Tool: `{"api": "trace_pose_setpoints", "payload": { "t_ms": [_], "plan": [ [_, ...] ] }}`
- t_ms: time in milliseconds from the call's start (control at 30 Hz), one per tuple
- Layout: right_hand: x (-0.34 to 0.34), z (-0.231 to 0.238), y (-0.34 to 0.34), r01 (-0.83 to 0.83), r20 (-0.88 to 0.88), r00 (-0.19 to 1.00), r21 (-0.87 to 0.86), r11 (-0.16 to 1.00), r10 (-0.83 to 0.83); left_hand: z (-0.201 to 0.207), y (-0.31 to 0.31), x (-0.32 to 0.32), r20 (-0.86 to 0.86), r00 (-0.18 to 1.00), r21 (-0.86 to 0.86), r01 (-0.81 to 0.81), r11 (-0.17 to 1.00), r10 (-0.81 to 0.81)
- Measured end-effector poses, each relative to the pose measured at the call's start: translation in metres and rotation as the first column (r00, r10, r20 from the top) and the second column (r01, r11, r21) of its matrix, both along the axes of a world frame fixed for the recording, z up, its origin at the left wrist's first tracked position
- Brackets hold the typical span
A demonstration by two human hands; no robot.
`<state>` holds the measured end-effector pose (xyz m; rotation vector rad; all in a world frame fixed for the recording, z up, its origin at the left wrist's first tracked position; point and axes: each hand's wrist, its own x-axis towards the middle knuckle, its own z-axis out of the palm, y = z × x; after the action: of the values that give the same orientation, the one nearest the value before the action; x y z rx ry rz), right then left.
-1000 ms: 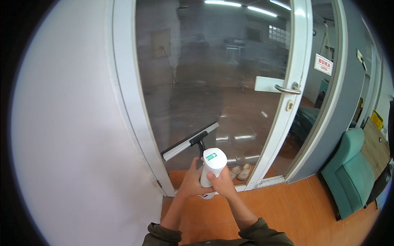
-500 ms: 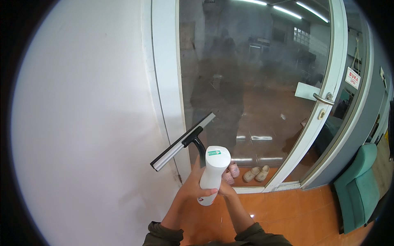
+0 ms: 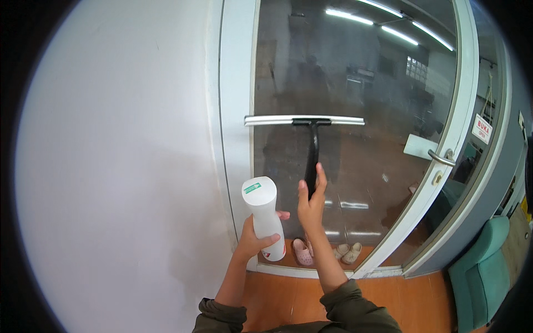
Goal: The person cleans a glass door by spraying it with a cleaning solution and wiping it with a squeegee tool.
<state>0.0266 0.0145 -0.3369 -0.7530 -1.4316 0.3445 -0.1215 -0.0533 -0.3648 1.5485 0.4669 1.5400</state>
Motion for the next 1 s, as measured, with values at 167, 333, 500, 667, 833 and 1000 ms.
{"api": "trace_pose_setpoints", "payload": {
  "t_ms": [167, 333, 500, 667, 833, 1000],
  "plan": [
    [0.003, 0.077, 0.059, 0.290, 0.048, 0.937, 0.448, 0.846, -0.346, 0.016, 0.016, 0.007, 0.112, 0.993, -0.046, -0.023, 0.999, 0.028],
    [-0.012, 0.129, 0.081, 0.322, 0.020, 0.936, 0.360, 0.876, -0.353, 0.021, 0.025, -0.008, 0.151, 0.988, -0.028, -0.028, 0.999, 0.032],
    [-0.021, 0.139, 0.098, 0.441, -0.001, 0.875, 0.416, 0.795, -0.485, 0.028, 0.027, -0.026, 0.030, 0.997, -0.032, -0.066, 0.997, 0.067],
    [-0.031, 0.137, 0.097, 0.376, 0.008, 0.916, 0.332, 0.865, -0.401, 0.028, 0.032, -0.040, 0.086, 0.992, -0.068, -0.090, 0.994, 0.096],
    [-0.035, 0.138, 0.100, 0.368, 0.039, 0.915, 0.320, 0.873, -0.401, 0.024, 0.038, -0.042, 0.079, 0.994, -0.079, -0.066, 0.995, 0.072],
    [-0.036, 0.131, 0.117, 0.549, -0.003, 0.787, 0.462, 0.697, -0.617, 0.024, 0.044, -0.043, 0.064, 0.996, -0.082, -0.058, 0.995, 0.063]
  ]
}}
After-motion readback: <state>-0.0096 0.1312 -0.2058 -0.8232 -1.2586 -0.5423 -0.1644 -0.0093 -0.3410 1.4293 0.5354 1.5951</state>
